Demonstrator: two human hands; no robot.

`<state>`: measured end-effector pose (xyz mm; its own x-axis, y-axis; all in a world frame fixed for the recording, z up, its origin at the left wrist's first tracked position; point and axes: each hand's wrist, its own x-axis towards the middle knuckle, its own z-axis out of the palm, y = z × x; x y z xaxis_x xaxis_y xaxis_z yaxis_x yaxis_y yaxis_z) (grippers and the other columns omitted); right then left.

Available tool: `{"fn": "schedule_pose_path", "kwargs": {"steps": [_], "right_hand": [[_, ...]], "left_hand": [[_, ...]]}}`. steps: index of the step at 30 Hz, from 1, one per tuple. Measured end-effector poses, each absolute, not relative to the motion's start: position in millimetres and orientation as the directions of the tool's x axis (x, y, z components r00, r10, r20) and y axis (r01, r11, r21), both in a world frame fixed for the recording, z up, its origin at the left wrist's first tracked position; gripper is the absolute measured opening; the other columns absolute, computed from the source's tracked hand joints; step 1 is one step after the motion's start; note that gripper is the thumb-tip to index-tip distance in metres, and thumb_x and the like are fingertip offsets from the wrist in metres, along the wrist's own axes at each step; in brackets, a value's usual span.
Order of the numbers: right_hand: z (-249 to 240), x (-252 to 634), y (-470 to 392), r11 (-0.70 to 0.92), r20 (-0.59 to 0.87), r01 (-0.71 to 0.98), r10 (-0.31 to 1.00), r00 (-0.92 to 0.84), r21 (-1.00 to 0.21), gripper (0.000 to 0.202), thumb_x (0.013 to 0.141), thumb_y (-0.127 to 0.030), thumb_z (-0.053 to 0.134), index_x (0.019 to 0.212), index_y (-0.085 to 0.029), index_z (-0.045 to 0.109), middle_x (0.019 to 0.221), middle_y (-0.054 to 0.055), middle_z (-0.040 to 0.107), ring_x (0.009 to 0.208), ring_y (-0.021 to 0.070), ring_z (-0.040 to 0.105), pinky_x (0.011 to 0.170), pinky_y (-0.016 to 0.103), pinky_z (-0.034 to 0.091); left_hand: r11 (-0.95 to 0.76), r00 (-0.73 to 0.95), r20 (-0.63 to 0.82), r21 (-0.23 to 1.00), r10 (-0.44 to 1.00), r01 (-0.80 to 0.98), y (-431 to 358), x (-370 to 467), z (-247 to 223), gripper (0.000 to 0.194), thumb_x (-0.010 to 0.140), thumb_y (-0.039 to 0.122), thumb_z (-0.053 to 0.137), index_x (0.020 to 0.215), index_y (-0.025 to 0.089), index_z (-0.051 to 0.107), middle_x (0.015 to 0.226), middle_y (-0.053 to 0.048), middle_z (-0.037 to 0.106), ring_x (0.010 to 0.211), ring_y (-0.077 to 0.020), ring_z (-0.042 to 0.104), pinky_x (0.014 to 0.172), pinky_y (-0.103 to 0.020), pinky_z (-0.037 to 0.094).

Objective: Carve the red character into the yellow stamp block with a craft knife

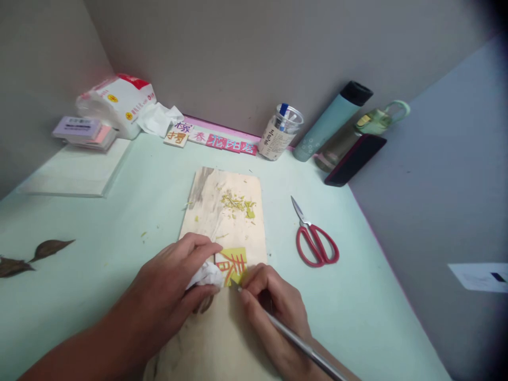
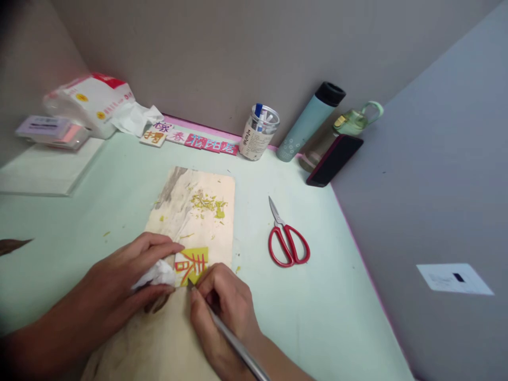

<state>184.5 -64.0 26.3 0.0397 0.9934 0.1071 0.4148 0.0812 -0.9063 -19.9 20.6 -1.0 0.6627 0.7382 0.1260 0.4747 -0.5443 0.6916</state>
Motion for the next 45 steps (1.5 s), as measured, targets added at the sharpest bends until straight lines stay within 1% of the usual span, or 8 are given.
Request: {"fn": "schedule_pose_path", "kwargs": {"steps": [17,23,28,31,35,38,42,45], "right_hand": [[26.8,188.5,-62.8,0.117,0.108,0.366,0.993,-0.044,-0.923,0.020,0.097,-0.017,0.051,0.080,-0.024,0.044,0.075,-0.001,0.054,0.064,0.0146,0.049,0.059,0.027,0.039],[26.7,194.3,-60.3,0.181,0.155,0.368,0.983,-0.097,-0.912,0.019,0.097,-0.015,0.052,0.081,-0.024,0.046,0.077,-0.001,0.055,0.066,0.0141,0.049,0.060,0.027,0.038],[29.9,201.7,-59.1,0.129,0.074,0.322,0.982,-0.176,-0.938,0.020,0.095,-0.017,0.056,0.079,-0.024,0.046,0.078,-0.002,0.056,0.066,0.0135,0.047,0.061,0.027,0.038],[30.3,201.3,-59.1,0.095,0.061,0.316,0.991,-0.116,-0.944,0.020,0.095,-0.019,0.056,0.079,-0.024,0.046,0.077,-0.001,0.056,0.065,0.0141,0.048,0.059,0.027,0.037],[29.0,197.2,-58.7,0.097,0.096,0.407,0.995,-0.023,-0.908,0.021,0.096,-0.018,0.054,0.078,-0.025,0.045,0.074,-0.002,0.055,0.064,0.0144,0.047,0.058,0.028,0.037],[28.8,195.2,-58.3,0.115,0.122,0.456,0.992,-0.014,-0.883,0.021,0.096,-0.017,0.053,0.078,-0.024,0.045,0.072,-0.002,0.054,0.061,0.0136,0.046,0.057,0.027,0.037],[32.9,195.9,-58.5,0.156,0.137,0.458,0.988,-0.076,-0.875,0.019,0.095,-0.016,0.052,0.079,-0.024,0.046,0.075,-0.001,0.055,0.063,0.0134,0.046,0.058,0.026,0.037],[38.8,198.7,-58.5,0.115,0.050,0.399,0.984,-0.172,-0.910,0.019,0.092,-0.015,0.055,0.077,-0.024,0.046,0.075,-0.002,0.055,0.063,0.0128,0.045,0.057,0.026,0.036]], "left_hand": [[-0.539,0.668,0.117,0.699,0.735,0.471,20.8,-20.9,-0.7,0.042,0.101,0.025,0.052,0.141,0.036,0.047,0.135,-0.002,0.057,0.118,-0.0258,0.062,0.094,-0.039,0.054],[-0.542,0.659,0.126,0.692,0.741,0.477,20.4,-21.2,0.1,0.040,0.101,0.024,0.052,0.140,0.036,0.048,0.134,-0.002,0.057,0.117,-0.0250,0.063,0.094,-0.038,0.054],[-0.546,0.657,0.131,0.687,0.742,0.479,19.8,-21.2,-2.8,0.041,0.101,0.025,0.051,0.140,0.036,0.047,0.135,-0.002,0.056,0.117,-0.0249,0.062,0.094,-0.038,0.054],[-0.543,0.652,0.131,0.685,0.747,0.485,19.4,-21.0,-3.3,0.041,0.101,0.025,0.052,0.140,0.036,0.047,0.135,-0.002,0.056,0.117,-0.0250,0.062,0.095,-0.039,0.053],[-0.534,0.651,0.117,0.689,0.750,0.491,19.5,-20.6,-2.3,0.041,0.100,0.024,0.053,0.139,0.035,0.049,0.134,-0.002,0.057,0.116,-0.0255,0.063,0.094,-0.039,0.054],[-0.535,0.649,0.120,0.686,0.751,0.492,20.0,-20.5,-2.3,0.041,0.099,0.024,0.053,0.138,0.034,0.050,0.133,-0.003,0.058,0.115,-0.0257,0.064,0.093,-0.039,0.054],[-0.545,0.656,0.129,0.686,0.744,0.482,21.2,-20.1,-1.9,0.041,0.100,0.024,0.053,0.140,0.035,0.048,0.133,-0.003,0.058,0.116,-0.0254,0.063,0.094,-0.039,0.055],[-0.551,0.660,0.136,0.685,0.739,0.476,21.7,-20.3,-0.6,0.040,0.101,0.025,0.053,0.140,0.034,0.049,0.134,-0.004,0.059,0.117,-0.0259,0.064,0.093,-0.039,0.055]]}}
